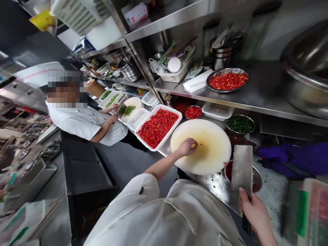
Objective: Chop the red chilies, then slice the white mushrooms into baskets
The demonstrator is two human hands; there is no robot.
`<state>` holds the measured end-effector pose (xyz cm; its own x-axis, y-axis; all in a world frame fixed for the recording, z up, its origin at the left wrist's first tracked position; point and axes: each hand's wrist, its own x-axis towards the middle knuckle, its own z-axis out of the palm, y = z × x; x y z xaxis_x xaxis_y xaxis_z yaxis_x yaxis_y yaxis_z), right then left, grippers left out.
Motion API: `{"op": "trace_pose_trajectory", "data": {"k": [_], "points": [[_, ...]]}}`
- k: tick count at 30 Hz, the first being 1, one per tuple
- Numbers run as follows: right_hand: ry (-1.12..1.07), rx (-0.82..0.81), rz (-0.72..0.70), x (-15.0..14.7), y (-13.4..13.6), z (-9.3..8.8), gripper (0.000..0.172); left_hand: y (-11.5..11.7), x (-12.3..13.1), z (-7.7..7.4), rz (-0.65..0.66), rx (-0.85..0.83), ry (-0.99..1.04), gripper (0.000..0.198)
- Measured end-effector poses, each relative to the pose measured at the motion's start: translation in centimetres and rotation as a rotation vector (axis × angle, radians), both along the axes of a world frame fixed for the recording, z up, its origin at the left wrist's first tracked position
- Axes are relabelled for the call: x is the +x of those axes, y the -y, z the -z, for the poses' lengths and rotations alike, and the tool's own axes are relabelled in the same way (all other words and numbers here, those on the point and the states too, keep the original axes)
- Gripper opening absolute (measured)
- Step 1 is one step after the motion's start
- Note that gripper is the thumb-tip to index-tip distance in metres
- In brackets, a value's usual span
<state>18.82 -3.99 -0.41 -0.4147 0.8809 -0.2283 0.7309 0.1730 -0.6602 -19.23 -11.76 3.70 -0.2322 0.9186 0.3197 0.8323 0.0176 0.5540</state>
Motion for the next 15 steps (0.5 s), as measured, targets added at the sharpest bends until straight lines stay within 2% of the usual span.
{"op": "trace_pose_trajectory", "data": {"k": [2,4,6,8,11,15], "points": [[-0.054,-0.125,-0.006,-3.5,1.1,-0.6,0.047,2.6,-5.7,-1.3,-0.133,-0.014,-0.022,0.015],[-0.039,-0.177,-0.013,-6.7,1.7,-1.0,0.044,5.3,-10.8,-2.2,-0.285,-0.018,-0.033,0.015],[-0.003,-0.166,-0.004,-8.9,1.7,-1.1,0.038,7.6,-15.0,-2.5,-0.424,-0.05,-0.025,0.014],[0.027,-0.147,0.009,-9.9,1.3,-0.9,0.034,8.7,-18.1,-2.3,-0.497,-0.107,0.0,0.015],[0.071,-0.184,0.017,-9.5,0.9,-0.4,0.038,7.6,-20.5,-0.9,-0.402,-0.168,-0.009,0.019],[0.137,-0.209,0.014,-8.8,0.2,0.4,0.041,4.3,-20.9,0.7,-0.21,-0.261,-0.15,0.037]]}}
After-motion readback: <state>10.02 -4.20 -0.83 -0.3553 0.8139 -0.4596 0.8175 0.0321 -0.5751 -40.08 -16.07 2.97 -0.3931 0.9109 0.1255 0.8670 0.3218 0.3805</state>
